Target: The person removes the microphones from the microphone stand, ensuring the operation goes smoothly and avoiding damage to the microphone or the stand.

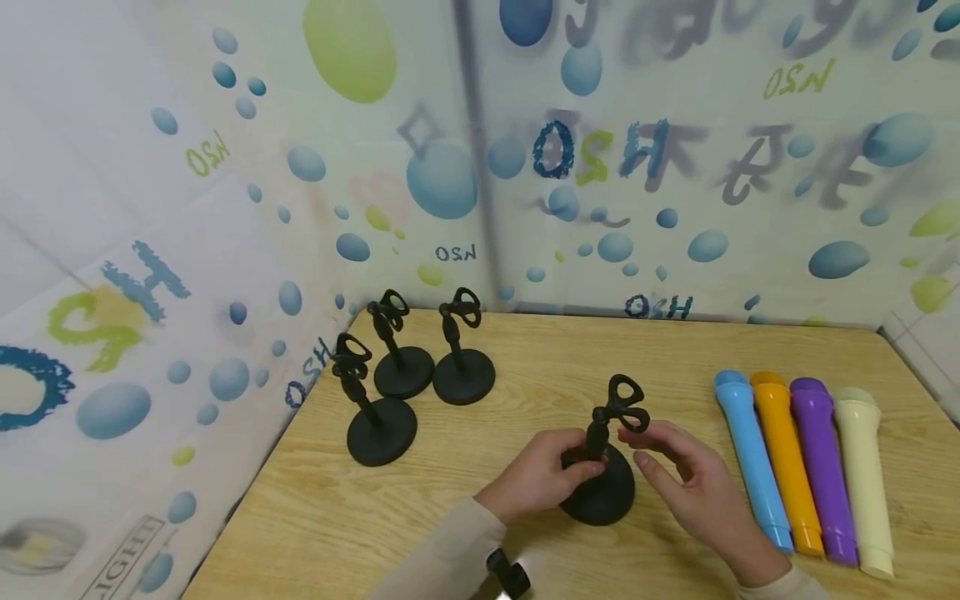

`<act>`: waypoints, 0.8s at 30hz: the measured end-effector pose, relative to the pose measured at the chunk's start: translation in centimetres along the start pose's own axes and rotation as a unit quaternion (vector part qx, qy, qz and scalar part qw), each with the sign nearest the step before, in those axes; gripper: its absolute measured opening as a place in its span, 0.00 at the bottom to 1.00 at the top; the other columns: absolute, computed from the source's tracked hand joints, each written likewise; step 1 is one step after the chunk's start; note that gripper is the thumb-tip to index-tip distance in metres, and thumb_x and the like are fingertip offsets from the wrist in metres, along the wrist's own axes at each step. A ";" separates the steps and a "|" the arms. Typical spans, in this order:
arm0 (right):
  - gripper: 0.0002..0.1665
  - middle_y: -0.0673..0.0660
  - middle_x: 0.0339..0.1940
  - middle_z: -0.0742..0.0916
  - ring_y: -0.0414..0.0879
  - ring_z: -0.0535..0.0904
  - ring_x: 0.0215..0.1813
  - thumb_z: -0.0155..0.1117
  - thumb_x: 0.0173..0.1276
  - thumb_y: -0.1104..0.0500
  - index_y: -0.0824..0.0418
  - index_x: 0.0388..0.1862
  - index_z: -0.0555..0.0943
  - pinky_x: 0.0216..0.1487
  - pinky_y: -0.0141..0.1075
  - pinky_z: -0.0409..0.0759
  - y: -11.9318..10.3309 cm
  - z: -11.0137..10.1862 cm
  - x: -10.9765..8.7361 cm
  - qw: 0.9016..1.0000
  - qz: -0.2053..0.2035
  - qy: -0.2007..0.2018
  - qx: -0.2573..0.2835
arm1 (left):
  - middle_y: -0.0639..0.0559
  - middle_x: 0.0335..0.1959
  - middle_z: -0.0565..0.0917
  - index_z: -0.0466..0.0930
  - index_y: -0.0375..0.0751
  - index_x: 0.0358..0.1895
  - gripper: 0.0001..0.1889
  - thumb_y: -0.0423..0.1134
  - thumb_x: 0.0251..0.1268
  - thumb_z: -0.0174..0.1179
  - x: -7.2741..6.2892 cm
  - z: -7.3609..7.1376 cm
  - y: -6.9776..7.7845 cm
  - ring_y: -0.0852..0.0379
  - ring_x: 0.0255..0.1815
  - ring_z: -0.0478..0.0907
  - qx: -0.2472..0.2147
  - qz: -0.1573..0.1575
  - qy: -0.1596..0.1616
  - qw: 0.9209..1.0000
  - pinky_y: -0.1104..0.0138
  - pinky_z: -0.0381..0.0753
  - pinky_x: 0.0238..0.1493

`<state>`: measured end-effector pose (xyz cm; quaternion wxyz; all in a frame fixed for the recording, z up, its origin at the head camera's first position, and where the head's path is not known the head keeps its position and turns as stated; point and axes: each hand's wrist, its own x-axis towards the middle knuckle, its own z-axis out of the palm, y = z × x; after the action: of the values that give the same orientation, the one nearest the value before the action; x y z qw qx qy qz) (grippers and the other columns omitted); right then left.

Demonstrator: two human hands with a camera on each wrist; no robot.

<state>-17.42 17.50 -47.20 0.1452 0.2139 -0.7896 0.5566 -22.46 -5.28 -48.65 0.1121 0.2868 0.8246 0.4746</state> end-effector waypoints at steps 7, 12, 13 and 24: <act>0.21 0.47 0.56 0.91 0.34 0.86 0.56 0.63 0.76 0.75 0.62 0.63 0.84 0.62 0.21 0.80 0.1 -0.1 0.0 1.000 0.006 -0.002 -0.011 | 0.55 0.48 0.93 0.90 0.43 0.51 0.07 0.38 0.79 0.66 -0.4 -0.4 -0.1 0.71 0.51 0.85 -0.006 -0.001 0.007 1.000 0.73 0.84 0.58; 0.22 0.56 0.55 0.92 0.35 0.86 0.55 0.63 0.76 0.76 0.61 0.63 0.84 0.62 0.21 0.81 0.2 0.0 0.0 1.000 -0.002 0.002 -0.007 | 0.55 0.49 0.93 0.90 0.43 0.51 0.07 0.38 0.79 0.66 -0.6 -0.7 -0.3 0.69 0.53 0.85 -0.008 -0.002 0.014 1.000 0.72 0.84 0.59; 0.22 0.57 0.54 0.92 0.35 0.86 0.55 0.63 0.76 0.76 0.62 0.63 0.84 0.62 0.21 0.81 0.2 0.0 0.0 1.000 -0.004 0.003 -0.006 | 0.55 0.49 0.93 0.90 0.42 0.51 0.07 0.37 0.79 0.66 -0.6 -0.7 -0.4 0.69 0.53 0.85 -0.009 -0.004 0.015 1.000 0.72 0.84 0.59; 0.20 0.57 0.57 0.91 0.32 0.85 0.57 0.63 0.78 0.74 0.62 0.65 0.83 0.59 0.22 0.82 0.1 0.0 -0.2 1.000 0.013 -0.008 -0.020 | 0.55 0.50 0.93 0.90 0.43 0.51 0.06 0.35 0.78 0.67 -1.5 -1.6 -1.0 0.64 0.58 0.86 -0.018 -0.017 0.036 0.999 0.66 0.83 0.66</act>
<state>-17.34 17.60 -47.35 0.1358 0.2046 -0.8047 0.5405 -22.28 -7.69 -48.77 0.0960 0.2532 0.8242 0.4974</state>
